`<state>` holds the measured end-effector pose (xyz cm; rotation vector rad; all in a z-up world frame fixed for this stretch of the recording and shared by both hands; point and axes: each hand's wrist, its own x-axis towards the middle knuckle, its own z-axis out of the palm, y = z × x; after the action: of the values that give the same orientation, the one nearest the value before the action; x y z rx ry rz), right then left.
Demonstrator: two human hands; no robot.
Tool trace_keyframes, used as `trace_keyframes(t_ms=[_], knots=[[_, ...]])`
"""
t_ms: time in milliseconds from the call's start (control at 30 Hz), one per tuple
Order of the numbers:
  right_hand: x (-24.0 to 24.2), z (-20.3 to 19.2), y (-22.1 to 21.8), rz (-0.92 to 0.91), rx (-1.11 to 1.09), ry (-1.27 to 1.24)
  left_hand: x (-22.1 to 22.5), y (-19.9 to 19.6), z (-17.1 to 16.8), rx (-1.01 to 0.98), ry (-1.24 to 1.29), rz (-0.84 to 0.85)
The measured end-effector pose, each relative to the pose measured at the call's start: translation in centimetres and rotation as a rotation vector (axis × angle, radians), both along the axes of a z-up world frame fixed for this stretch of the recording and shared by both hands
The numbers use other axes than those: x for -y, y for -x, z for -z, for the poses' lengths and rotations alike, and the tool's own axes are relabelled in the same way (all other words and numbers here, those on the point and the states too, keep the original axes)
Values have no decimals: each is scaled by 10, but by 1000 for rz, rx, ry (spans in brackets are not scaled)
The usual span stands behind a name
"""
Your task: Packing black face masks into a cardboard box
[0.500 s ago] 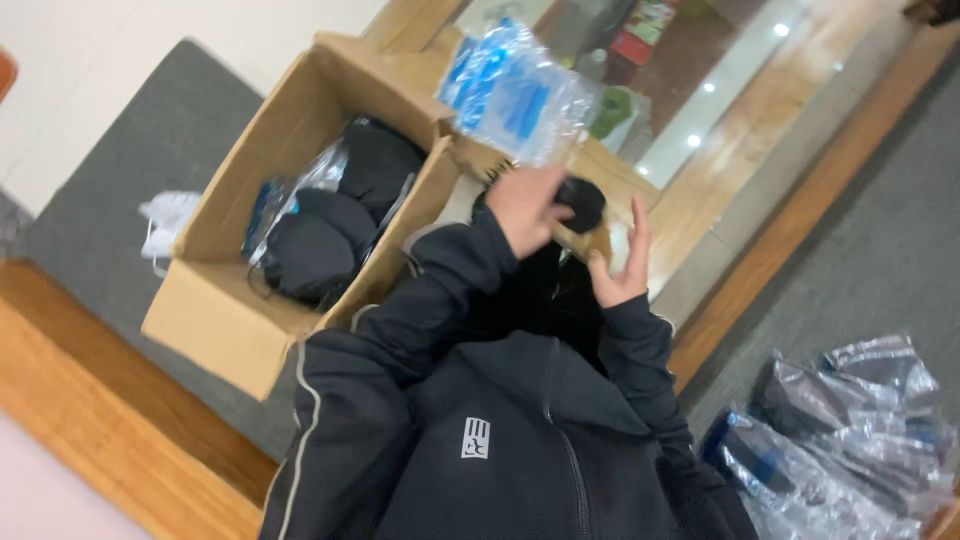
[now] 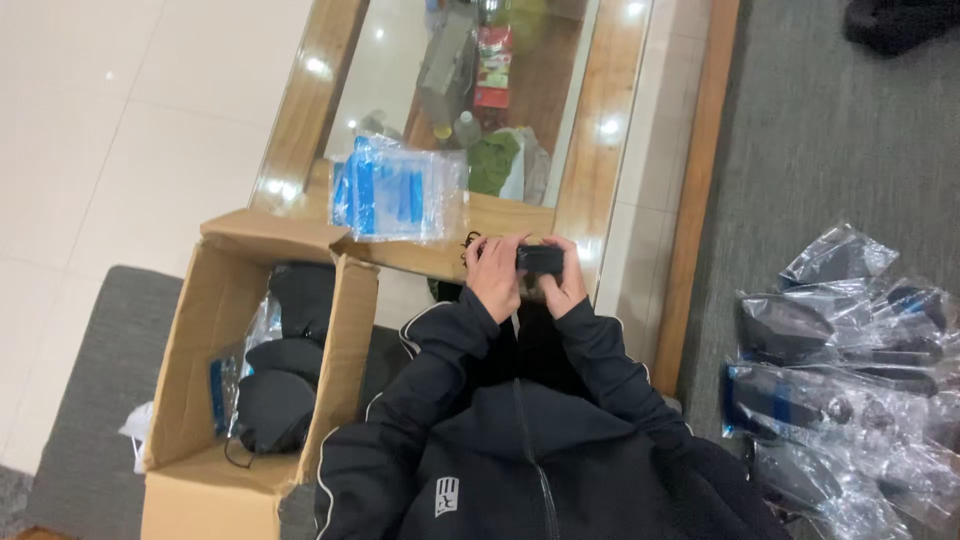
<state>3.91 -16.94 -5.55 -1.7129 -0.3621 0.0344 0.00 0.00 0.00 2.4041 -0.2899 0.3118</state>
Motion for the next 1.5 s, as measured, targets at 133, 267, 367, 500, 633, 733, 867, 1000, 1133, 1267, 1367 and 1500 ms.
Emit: trace_keyframes(t_ms=[133,267,367,500,633,733,867,1000,1133,1267,1367,1500], knots=[[3,-1,-2,-10,32,92,2,-2,3,31,67,-15],[1,-13,1,-19,11,28,-1,1,-12,-62,81,58],[0,-4,-3,-24,35,60,-4,0,-3,-102,79,46],[-3,-14,2,-9,18,100,-8,4,-6,-104,-23,-19],[12,6,-5,179,-154,46,-11,19,-16,41,70,-219],[22,36,-24,262,-277,-116,-11,20,12,-277,534,-283],[7,-6,-3,196,-335,-244,2,28,37,-710,1463,-232],[-2,-15,2,52,-379,-341,5,15,-11,-632,1856,-263],[-8,-55,16,32,-335,-187,0,26,2,-712,1842,-357],[-13,-95,32,52,-28,198,1,31,-17,-763,1774,-435],[-16,-94,33,107,152,294,7,31,-8,-676,1730,-470],[-21,-100,36,126,390,542,14,30,38,-572,1689,-534]])
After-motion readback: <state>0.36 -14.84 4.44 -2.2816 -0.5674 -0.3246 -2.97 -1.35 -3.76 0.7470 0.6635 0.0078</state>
